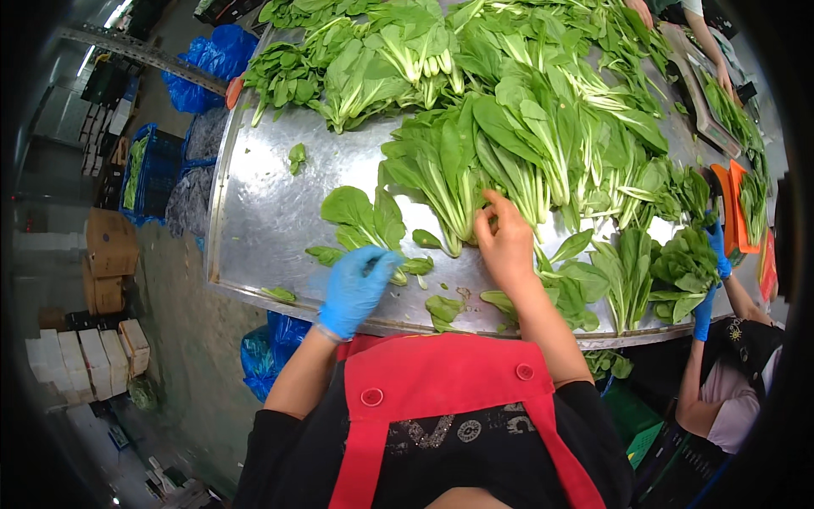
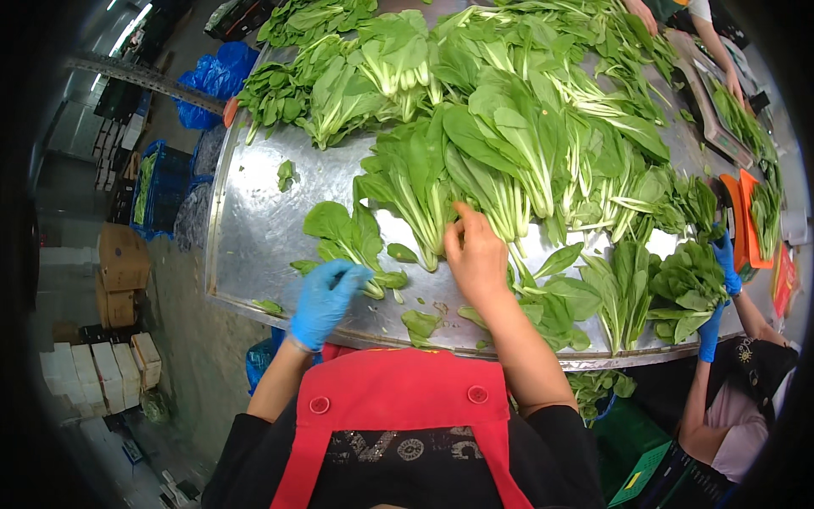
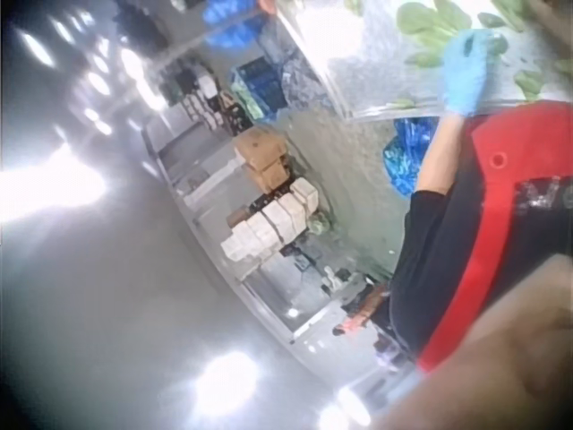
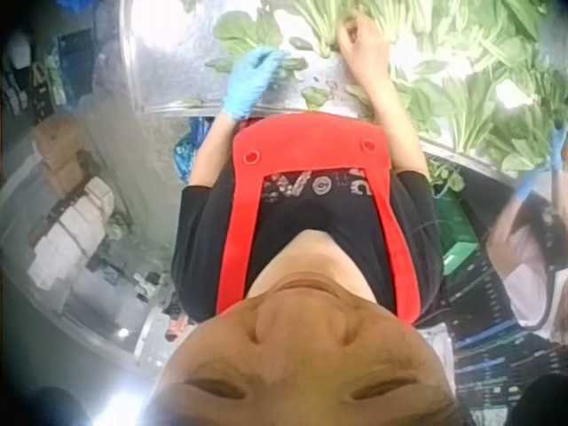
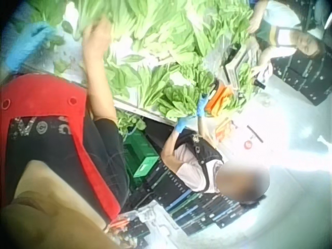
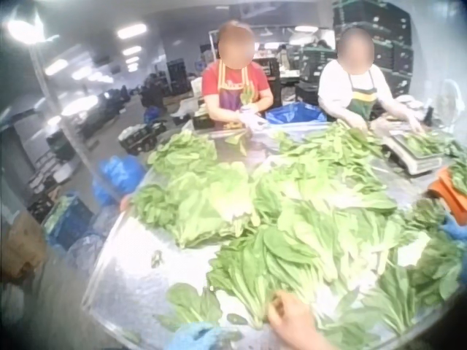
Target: The person trims leafy green vegetables by hand on a metal table, removing outer leaves and unwanted parts. The trimmed vegetables are placed in a pile on the table while the person continues processing the remaining bunches.
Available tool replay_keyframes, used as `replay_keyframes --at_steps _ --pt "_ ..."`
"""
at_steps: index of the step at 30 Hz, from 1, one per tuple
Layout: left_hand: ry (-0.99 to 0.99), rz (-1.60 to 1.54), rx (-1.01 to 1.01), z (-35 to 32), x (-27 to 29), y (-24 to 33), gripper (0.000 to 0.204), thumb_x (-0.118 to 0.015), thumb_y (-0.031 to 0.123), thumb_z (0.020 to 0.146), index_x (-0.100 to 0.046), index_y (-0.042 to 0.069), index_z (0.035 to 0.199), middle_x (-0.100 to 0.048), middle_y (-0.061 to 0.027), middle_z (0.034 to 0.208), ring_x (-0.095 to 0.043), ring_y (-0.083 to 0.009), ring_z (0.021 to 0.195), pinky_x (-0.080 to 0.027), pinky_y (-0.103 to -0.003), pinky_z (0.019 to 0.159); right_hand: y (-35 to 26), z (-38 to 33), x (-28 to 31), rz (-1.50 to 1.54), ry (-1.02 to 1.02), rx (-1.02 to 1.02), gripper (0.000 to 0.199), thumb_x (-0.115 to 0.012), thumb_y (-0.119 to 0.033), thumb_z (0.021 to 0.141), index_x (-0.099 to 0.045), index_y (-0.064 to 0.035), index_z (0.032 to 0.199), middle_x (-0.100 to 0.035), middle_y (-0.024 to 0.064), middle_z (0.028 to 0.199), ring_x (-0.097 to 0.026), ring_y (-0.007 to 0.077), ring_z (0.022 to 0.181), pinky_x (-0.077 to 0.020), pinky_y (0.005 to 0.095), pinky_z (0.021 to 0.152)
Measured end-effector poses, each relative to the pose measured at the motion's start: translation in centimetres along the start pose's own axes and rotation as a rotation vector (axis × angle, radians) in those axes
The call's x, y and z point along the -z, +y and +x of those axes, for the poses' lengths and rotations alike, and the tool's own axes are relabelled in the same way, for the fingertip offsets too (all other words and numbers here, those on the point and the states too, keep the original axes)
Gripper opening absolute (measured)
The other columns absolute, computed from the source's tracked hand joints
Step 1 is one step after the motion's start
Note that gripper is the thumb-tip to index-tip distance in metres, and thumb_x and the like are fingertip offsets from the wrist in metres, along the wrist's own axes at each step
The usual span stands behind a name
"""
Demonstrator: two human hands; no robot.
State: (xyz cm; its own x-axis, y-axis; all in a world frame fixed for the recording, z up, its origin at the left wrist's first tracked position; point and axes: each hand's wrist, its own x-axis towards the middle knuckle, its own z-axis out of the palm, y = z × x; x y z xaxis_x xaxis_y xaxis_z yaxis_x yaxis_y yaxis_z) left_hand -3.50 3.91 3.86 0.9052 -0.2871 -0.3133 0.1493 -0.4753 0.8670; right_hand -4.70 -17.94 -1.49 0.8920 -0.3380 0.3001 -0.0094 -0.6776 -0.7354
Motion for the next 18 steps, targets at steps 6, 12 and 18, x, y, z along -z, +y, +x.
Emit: replay_keyframes --at_steps 6,12,18 --pt "-0.152 -0.572 0.137 5.3 -7.8 -1.2 0.03 -0.058 0.018 0.084 -0.047 0.002 0.107 -0.057 -0.0027 0.083 -0.05 -0.0078 0.068 -0.044 -0.022 0.058 -1.5 -1.5 0.9 -0.242 -0.272 0.18 0.041 -0.065 -0.012 0.069 -0.05 -0.0039 0.106 -0.05 0.0157 0.105 -0.051 0.0311 0.092 -0.0419 0.0393 0.078" --pt "0.039 -0.281 -0.105 11.6 -11.2 -0.2 0.026 -0.061 0.016 0.078 -0.041 0.002 0.086 -0.052 -0.0106 0.068 -0.049 -0.0163 0.06 -0.043 -0.031 0.054 1.2 2.0 0.6 -0.147 -0.155 0.19 0.044 -0.061 0.0 0.067 -0.048 -0.0018 0.11 -0.047 0.0186 0.107 -0.048 0.0361 0.097 -0.0402 0.0389 0.083" --pt "0.149 -0.377 -0.065 10.1 -9.7 -1.8 0.024 -0.065 0.022 0.077 -0.05 0.003 0.08 -0.053 -0.0037 0.064 -0.048 -0.0111 0.053 -0.042 -0.025 0.048 0.0 1.1 0.9 0.26 -0.234 0.029 0.028 -0.058 0.002 0.074 -0.052 -0.0002 0.101 -0.05 0.0118 0.101 -0.052 0.0227 0.084 -0.0423 0.029 0.074"
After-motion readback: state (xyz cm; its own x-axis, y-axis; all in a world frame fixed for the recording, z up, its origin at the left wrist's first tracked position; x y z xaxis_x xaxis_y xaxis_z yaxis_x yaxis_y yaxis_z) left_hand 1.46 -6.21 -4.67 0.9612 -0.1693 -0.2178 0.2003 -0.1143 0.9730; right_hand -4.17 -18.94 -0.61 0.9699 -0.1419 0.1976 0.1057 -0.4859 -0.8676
